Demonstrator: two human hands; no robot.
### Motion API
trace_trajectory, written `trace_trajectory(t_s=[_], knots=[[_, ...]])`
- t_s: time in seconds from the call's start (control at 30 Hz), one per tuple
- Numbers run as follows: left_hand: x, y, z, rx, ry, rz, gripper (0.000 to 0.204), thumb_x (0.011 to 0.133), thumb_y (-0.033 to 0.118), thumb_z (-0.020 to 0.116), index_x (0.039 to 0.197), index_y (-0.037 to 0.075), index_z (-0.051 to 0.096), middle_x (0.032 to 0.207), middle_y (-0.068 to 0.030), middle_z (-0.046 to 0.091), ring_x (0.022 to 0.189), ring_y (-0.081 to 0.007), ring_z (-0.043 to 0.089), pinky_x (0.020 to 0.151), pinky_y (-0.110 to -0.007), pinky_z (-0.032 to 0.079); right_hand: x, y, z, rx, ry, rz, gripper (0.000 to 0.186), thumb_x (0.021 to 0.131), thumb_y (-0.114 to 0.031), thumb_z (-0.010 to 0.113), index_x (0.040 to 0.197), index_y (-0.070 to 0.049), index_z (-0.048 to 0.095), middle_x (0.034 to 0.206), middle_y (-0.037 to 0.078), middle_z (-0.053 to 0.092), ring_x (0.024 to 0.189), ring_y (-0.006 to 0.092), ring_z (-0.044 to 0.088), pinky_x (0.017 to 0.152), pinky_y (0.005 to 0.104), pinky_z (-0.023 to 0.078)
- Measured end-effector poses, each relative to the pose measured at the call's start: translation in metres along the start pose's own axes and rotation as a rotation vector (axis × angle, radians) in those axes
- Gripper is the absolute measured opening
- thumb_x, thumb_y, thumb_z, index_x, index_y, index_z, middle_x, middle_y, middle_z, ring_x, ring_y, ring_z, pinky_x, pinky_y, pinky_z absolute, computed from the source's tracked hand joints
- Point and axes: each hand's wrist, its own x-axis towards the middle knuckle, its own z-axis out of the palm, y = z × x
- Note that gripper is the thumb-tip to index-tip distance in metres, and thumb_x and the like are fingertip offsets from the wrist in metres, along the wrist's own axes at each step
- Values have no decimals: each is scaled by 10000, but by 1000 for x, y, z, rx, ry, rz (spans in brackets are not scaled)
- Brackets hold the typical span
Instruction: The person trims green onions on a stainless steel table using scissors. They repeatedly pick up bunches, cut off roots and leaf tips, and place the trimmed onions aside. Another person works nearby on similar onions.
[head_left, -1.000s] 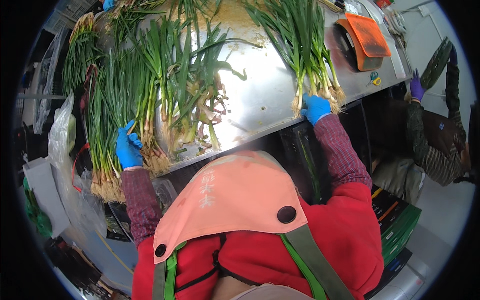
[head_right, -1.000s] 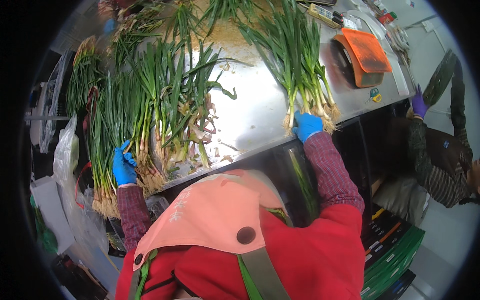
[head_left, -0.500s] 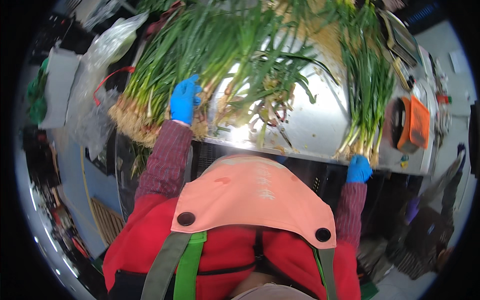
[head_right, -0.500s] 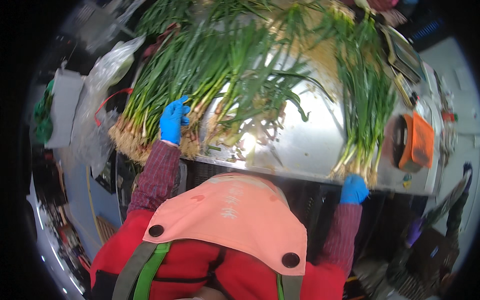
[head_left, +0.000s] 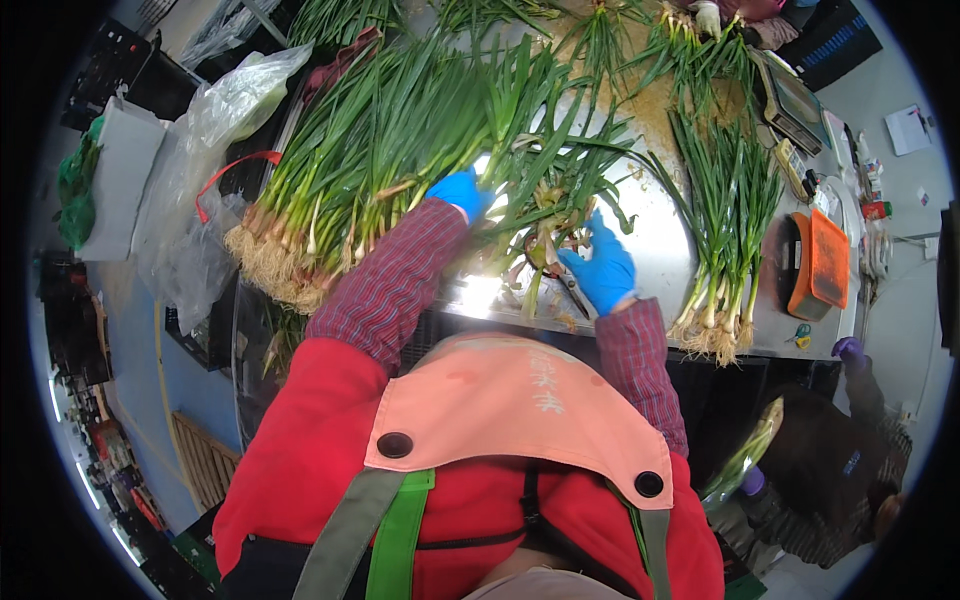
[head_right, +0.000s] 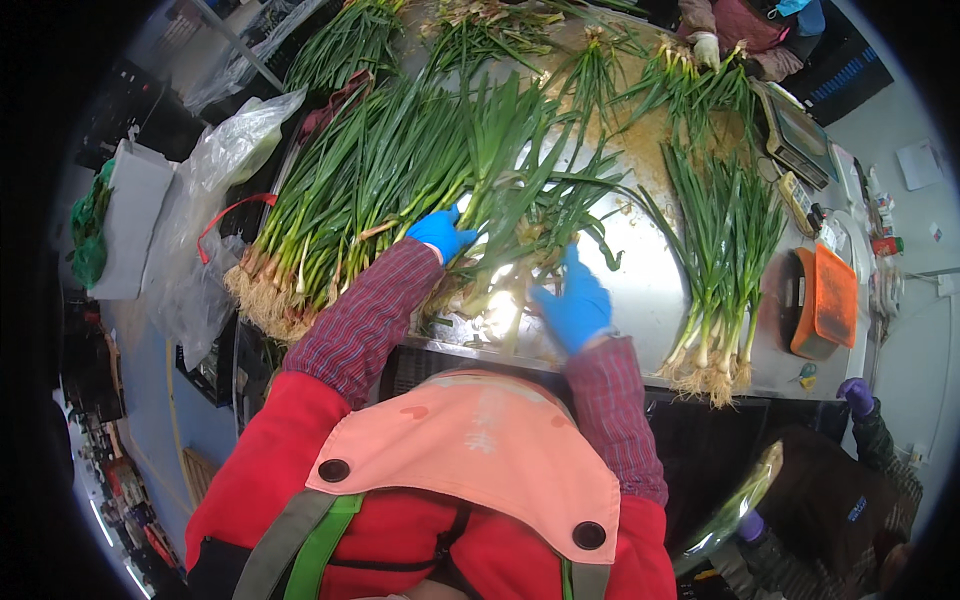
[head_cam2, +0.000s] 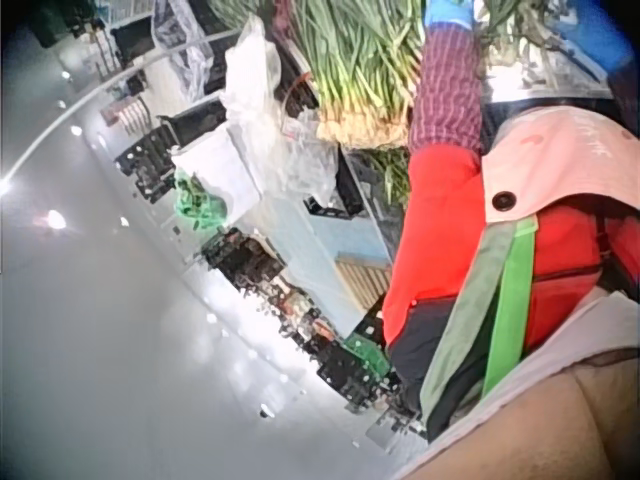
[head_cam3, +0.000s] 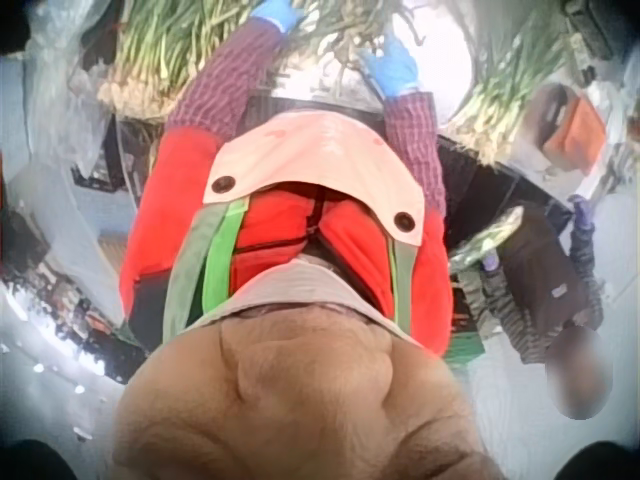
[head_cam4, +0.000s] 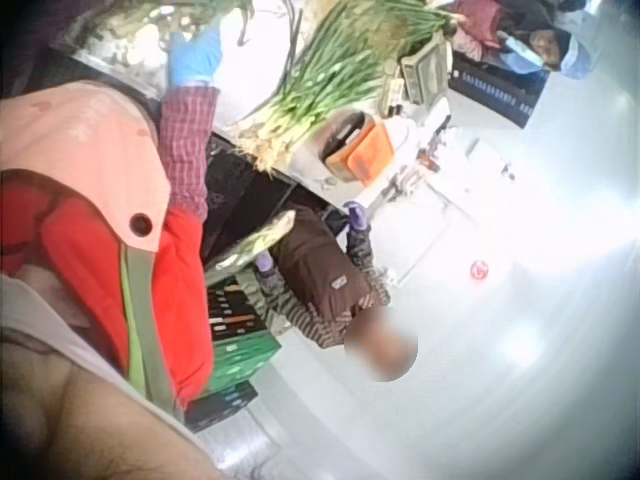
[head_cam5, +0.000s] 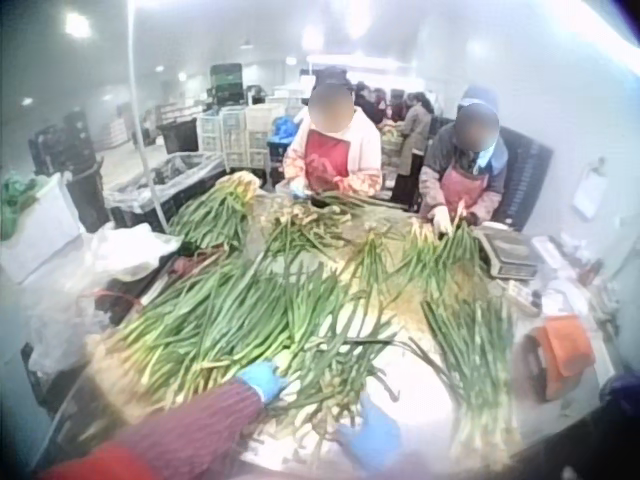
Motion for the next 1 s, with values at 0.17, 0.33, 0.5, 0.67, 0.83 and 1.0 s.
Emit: trace_trajectory(t_s=[0.17, 0.33, 0.5, 0.67, 0.83, 1.0], knots=[[-14, 23, -19, 86, 101, 148, 340, 889, 330, 630, 1015, 15, 658, 894, -183, 677, 797, -323, 661, 695, -432, 494, 30, -13, 6, 794, -246, 204, 610, 928, -393, 606, 1364, 13, 472, 1100, 99, 667, 858, 162, 626, 745, 287, 502], [-66, 47, -53, -920, -328, 239, 362, 973, 352, 552, 1168, 68, 661, 950, -50, 654, 837, -131, 592, 737, -294, 477, 72, -27, -1, 1298, -344, 282, 533, 983, -406, 536, 1331, -4, 502, 1079, 51, 677, 764, 116, 610, 631, 225, 471], [-107, 68, -60, -1446, -605, -29, 406, 971, 371, 574, 1179, 24, 608, 813, -30, 610, 708, -120, 570, 662, -294, 488, 97, -61, 0, 1468, -402, 50, 462, 987, -365, 541, 1266, 0, 583, 935, 53, 662, 672, 110, 602, 563, 214, 454], [-110, 77, -57, -1307, -513, -33, 364, 963, 356, 591, 1036, -1, 612, 696, -70, 615, 593, -169, 601, 532, -335, 491, 88, -83, -3, 1312, -325, 37, 354, 943, -302, 604, 1153, -29, 685, 694, 19, 581, 534, 79, 497, 506, 217, 400], [-114, 82, -47, -1479, -387, -143, 273, 928, 225, 636, 984, -39, 603, 720, -152, 642, 578, -199, 605, 505, -338, 498, 72, -93, -10, 1120, -158, 87, 303, 892, -271, 649, 1069, -36, 723, 613, -3, 547, 508, 72, 420, 486, 221, 362], [-101, 55, -16, -1550, -312, -193, 281, 863, 186, 675, 1041, -24, 617, 764, -165, 657, 600, -223, 615, 530, -360, 513, 61, -102, -16, 1143, 39, 51, 239, 867, -227, 686, 1009, -40, 732, 647, -13, 575, 534, 61, 454, 479, 227, 353]])
